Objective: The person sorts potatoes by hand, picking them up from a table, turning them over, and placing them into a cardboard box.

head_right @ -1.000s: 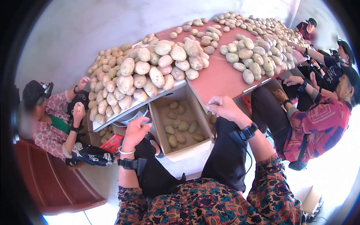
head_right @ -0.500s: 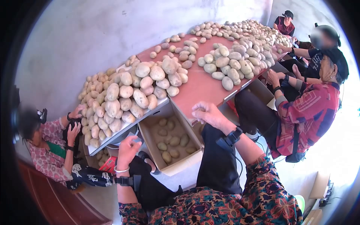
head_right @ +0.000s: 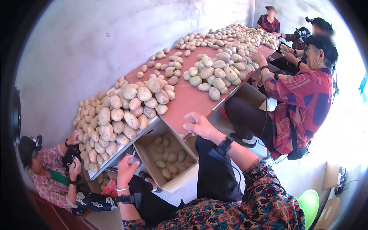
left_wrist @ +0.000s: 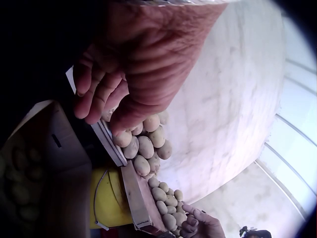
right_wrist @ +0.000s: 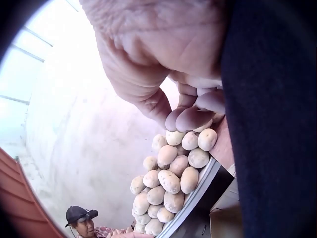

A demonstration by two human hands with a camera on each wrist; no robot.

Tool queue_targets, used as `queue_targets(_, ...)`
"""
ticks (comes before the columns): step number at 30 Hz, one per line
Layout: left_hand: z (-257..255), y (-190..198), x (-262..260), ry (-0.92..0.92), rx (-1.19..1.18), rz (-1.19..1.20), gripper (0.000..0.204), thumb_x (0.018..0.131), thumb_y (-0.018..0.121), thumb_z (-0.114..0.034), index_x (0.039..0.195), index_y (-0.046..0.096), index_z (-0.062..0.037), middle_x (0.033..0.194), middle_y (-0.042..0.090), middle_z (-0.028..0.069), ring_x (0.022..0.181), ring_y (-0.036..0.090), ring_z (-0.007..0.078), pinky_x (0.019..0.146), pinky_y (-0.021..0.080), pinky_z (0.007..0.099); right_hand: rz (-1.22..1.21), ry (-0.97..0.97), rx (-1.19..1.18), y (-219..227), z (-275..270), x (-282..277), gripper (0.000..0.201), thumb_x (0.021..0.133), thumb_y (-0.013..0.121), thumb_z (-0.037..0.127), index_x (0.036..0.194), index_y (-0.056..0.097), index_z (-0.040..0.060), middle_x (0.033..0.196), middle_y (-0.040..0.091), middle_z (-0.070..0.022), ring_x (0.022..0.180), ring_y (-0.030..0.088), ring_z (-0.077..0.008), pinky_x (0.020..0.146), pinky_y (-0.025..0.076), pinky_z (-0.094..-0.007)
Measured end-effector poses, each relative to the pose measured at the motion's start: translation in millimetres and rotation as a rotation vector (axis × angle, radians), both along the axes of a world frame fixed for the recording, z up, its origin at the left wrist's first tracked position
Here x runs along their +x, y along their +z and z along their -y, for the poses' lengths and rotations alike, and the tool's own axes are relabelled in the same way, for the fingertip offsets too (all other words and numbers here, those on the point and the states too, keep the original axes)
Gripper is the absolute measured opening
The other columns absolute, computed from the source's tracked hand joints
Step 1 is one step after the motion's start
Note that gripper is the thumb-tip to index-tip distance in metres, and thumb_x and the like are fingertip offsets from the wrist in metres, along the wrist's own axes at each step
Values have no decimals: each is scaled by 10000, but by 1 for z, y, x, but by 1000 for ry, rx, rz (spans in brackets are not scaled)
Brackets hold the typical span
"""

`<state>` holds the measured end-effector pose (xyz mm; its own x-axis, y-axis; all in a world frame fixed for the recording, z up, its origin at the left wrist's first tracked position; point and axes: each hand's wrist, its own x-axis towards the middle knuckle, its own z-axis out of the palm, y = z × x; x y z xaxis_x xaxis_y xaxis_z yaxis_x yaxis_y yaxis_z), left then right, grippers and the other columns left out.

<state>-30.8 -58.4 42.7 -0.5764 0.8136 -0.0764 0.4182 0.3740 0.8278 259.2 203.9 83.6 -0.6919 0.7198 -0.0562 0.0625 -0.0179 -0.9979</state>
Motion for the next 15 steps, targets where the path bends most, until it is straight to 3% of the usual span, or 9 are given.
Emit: queue_targets(15, 1, 4, 1, 15, 21, -42, 545, 754, 776, -164, 1220, 591, 48, 775, 695, 84, 688, 647, 137, 660, 517, 288, 13, -5, 31, -2, 1, 0, 463, 901, 664, 132, 1288, 474, -38, 699, 545, -2, 602, 509, -87, 555, 420, -242)
